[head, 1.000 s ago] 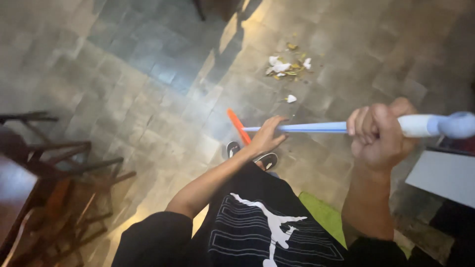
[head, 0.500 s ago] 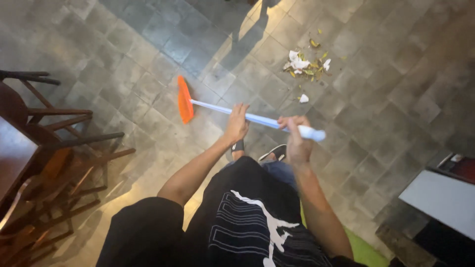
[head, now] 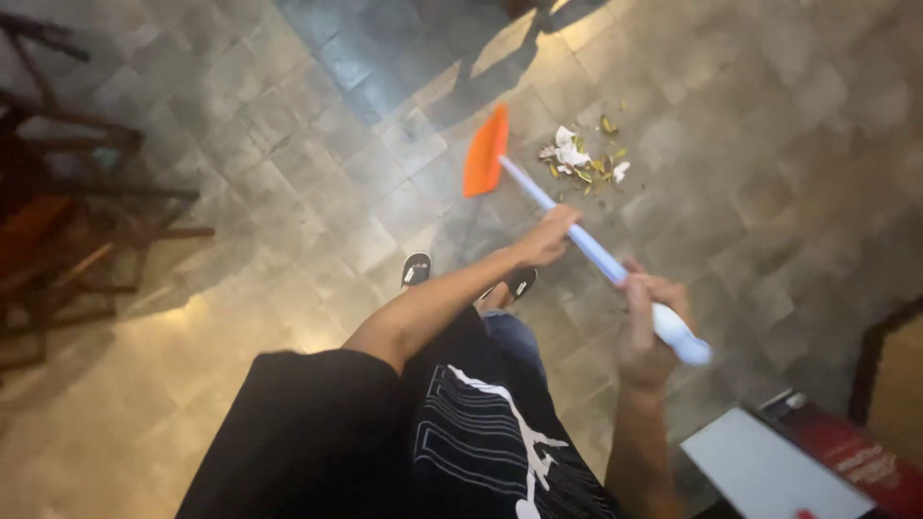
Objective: Sweep broken debris and trash from a tile floor into a pile using a broom.
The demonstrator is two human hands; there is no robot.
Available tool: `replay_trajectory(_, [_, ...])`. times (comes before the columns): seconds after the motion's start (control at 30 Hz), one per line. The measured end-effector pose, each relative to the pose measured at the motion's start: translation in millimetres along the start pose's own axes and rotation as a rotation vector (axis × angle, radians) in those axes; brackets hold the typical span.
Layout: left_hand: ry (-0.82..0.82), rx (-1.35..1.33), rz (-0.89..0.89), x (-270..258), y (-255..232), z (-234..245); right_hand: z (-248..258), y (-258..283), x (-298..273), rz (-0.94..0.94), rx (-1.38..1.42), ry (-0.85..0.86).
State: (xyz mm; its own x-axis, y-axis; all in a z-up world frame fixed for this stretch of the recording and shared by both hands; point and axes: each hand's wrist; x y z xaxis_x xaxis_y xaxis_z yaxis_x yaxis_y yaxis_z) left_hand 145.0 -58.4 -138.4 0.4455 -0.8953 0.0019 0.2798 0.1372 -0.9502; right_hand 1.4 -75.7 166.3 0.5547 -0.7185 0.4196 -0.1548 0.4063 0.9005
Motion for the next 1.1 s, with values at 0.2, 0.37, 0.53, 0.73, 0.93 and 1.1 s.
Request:
replay_trajectory(0.2, [-0.163, 0.018, -0.019, 41, -106, 0, 73, 1, 48, 0.102, 0.351, -0.028])
replay_trajectory(0.37, [-0.254, 0.137, 0.072, 39, -104, 59, 66, -32, 70, 0.045, 0.605, -0.075])
replay_trajectory(0.53, [-0.338, 0.287, 0.227, 16, -34, 146, -6, -64, 81, -0.134, 0.659, 0.08])
replay_trajectory(0.73, [-0.464, 0.319, 0.288, -17, 14, 292, -145, -66, 102, -0.202, 0.432, 0.499])
replay_trajectory(0.93, [-0.758, 0.283, 0.524, -14, 69, 413, -300, -74, 122, -0.209, 0.313, 0.531])
replay_trajectory(1.1, [-0.685, 0.306, 0.607, -11, 95, 495, -400, -78, 135, -0.172, 0.279, 0.51])
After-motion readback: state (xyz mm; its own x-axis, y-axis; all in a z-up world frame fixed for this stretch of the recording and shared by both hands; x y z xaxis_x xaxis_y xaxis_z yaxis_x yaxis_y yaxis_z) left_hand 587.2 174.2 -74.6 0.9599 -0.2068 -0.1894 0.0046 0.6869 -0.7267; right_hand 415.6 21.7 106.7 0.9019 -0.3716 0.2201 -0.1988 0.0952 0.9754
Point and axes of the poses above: each hand's wrist, its own x-axis towards the middle knuckle, its own z-axis out of the back of the hand, y = z × x, and after that the axes turned 14 degrees about z, right-handed
